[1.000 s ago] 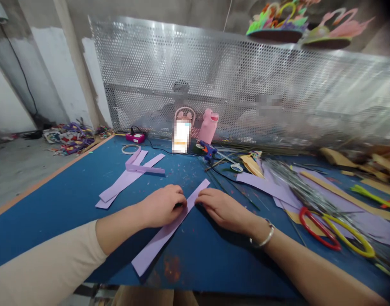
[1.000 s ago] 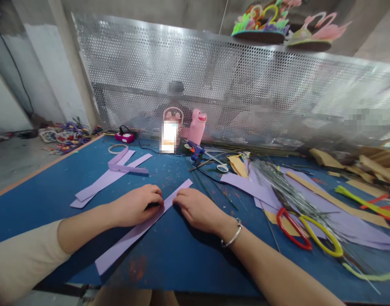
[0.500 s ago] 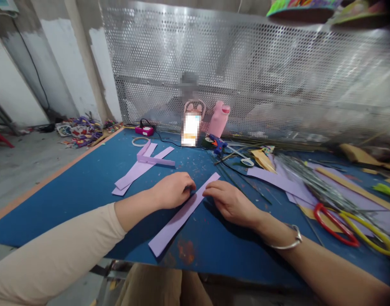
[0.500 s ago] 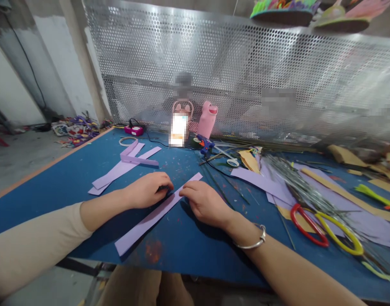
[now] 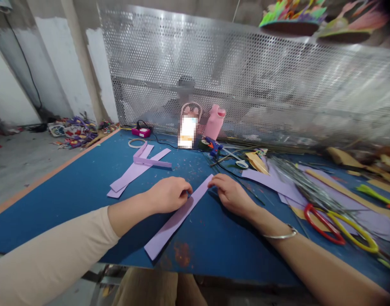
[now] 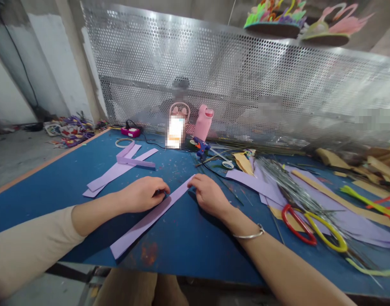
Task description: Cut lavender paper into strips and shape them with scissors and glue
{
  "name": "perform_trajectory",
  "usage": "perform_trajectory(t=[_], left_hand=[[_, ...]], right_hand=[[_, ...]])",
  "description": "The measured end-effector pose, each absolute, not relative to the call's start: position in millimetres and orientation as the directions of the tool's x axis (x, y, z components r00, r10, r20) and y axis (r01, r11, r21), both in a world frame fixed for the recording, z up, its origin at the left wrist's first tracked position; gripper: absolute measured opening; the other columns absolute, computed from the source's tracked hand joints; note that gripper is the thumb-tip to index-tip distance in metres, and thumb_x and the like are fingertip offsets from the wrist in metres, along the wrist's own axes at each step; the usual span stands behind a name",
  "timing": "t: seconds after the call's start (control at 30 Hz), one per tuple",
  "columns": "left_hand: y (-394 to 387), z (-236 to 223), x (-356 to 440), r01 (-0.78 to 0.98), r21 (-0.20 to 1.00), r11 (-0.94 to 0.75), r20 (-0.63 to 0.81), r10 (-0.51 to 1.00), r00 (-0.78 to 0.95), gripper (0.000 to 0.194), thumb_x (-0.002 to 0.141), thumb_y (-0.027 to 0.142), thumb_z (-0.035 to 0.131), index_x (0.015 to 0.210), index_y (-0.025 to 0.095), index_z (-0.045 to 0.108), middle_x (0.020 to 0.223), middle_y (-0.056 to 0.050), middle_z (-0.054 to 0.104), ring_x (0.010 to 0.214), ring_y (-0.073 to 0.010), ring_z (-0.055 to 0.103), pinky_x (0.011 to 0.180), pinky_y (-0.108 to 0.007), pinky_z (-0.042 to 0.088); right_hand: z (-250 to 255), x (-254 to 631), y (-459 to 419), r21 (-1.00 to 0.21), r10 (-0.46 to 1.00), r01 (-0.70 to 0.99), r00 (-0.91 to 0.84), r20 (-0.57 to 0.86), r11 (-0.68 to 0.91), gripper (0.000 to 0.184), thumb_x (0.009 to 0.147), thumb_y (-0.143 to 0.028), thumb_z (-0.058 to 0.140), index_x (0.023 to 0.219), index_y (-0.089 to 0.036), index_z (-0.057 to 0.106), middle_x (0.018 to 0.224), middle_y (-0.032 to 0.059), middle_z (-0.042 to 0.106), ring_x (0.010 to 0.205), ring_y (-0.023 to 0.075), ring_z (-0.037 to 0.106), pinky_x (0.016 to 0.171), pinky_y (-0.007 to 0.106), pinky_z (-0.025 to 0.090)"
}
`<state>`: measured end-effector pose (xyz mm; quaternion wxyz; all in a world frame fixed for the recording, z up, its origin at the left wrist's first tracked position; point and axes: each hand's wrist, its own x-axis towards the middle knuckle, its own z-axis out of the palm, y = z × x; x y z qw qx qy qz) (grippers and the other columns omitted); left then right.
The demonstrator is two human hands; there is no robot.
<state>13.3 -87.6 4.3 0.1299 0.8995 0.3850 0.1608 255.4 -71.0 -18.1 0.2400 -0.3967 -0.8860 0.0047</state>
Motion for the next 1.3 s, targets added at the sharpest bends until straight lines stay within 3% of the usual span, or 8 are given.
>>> perform_trajectory(t=[0.17,0.37,0.47,0.6,0.73,0.93,1.13,1.3], left_hand=[[-86,3,13,0.668,0.369,-0.646,0.186,0.755,0.628,0.03,0.083,0.018,0.044,0.098,0.019,0.07,0.098,-0.007,0.071,0.088,-0.0219,0.065,0.08,-0.033,0.048],[-86,0,13,0.656,0.389,-0.647,0.178,0.751,0.635,0.029,0.083,0.019,0.046,0.099,0.02,0.07,0.098,-0.006,0.071,0.087,-0.0217,0.065,0.079,-0.032,0.047],[-87,2,14,0.645,0.429,-0.632,0.174,0.759,0.628,0.028,0.083,0.023,0.048,0.101,0.019,0.069,0.094,-0.006,0.071,0.084,-0.0204,0.065,0.075,-0.03,0.047],[-89,8,14,0.646,0.537,-0.542,0.091,0.799,0.595,0.036,0.084,0.039,0.052,0.109,0.018,0.066,0.084,-0.003,0.072,0.073,-0.0175,0.064,0.064,-0.026,0.045],[-93,10,15,0.698,0.475,-0.537,0.0,0.792,0.61,0.033,0.079,0.042,0.057,0.103,0.021,0.068,0.076,-0.001,0.07,0.067,-0.0178,0.063,0.057,-0.025,0.041],[-105,4,22,0.772,0.324,-0.546,0.102,0.832,0.545,0.051,0.076,0.049,0.06,0.117,0.02,0.059,0.105,-0.009,0.066,0.09,-0.0257,0.064,0.072,-0.031,0.047],[-110,5,28,0.67,0.51,-0.54,0.042,0.794,0.607,0.047,0.075,0.026,0.065,0.121,0.021,0.056,0.094,-0.003,0.068,0.083,-0.0195,0.063,0.07,-0.028,0.047],[-106,6,28,0.635,0.566,-0.525,0.113,0.813,0.572,0.038,0.083,0.033,0.056,0.117,0.018,0.058,0.095,-0.006,0.066,0.076,-0.017,0.061,0.07,-0.028,0.047]], right_hand=[[-28,262,-54,-0.218,0.765,0.759,-0.503,0.402,0.614,0.037,0.088,-0.013,0.04,0.12,-0.016,0.058,0.124,0.0154,0.059,0.118,0.0262,0.052,0.102,0.049,0.04],[-32,262,-47,-0.255,0.811,0.785,-0.471,0.347,0.565,0.022,0.083,-0.014,0.048,0.098,-0.017,0.065,0.132,0.0165,0.054,0.128,0.0299,0.043,0.104,0.054,0.034],[-24,263,-47,-0.314,0.819,0.769,-0.445,0.361,0.556,0.01,0.078,-0.014,0.054,0.083,-0.017,0.062,0.118,0.0146,0.062,0.117,0.0277,0.053,0.099,0.047,0.042],[-14,268,-46,-0.412,0.835,0.739,-0.383,0.395,0.533,0.009,0.083,-0.022,0.05,0.084,-0.017,0.058,0.081,0.0061,0.067,0.075,0.0189,0.065,0.071,0.033,0.055],[-14,272,-47,-0.437,0.829,0.73,-0.324,0.456,0.525,0.02,0.08,-0.021,0.053,0.099,-0.017,0.058,0.094,0.0076,0.068,0.087,0.0204,0.064,0.08,0.035,0.052],[-15,275,-44,-0.414,0.825,0.764,-0.262,0.5,0.494,0.029,0.087,-0.024,0.046,0.113,-0.016,0.057,0.099,0.0105,0.068,0.091,0.023,0.064,0.084,0.04,0.05],[-20,268,-44,-0.278,0.789,0.747,-0.509,0.343,0.603,0.048,0.08,-0.008,0.044,0.123,-0.022,0.058,0.126,0.0068,0.063,0.118,0.0218,0.054,0.101,0.043,0.039],[-15,258,-43,-0.157,0.756,0.747,-0.598,0.265,0.646,0.033,0.077,-0.006,0.048,0.1,-0.019,0.069,0.098,0.0095,0.071,0.096,0.0242,0.061,0.093,0.045,0.038]])
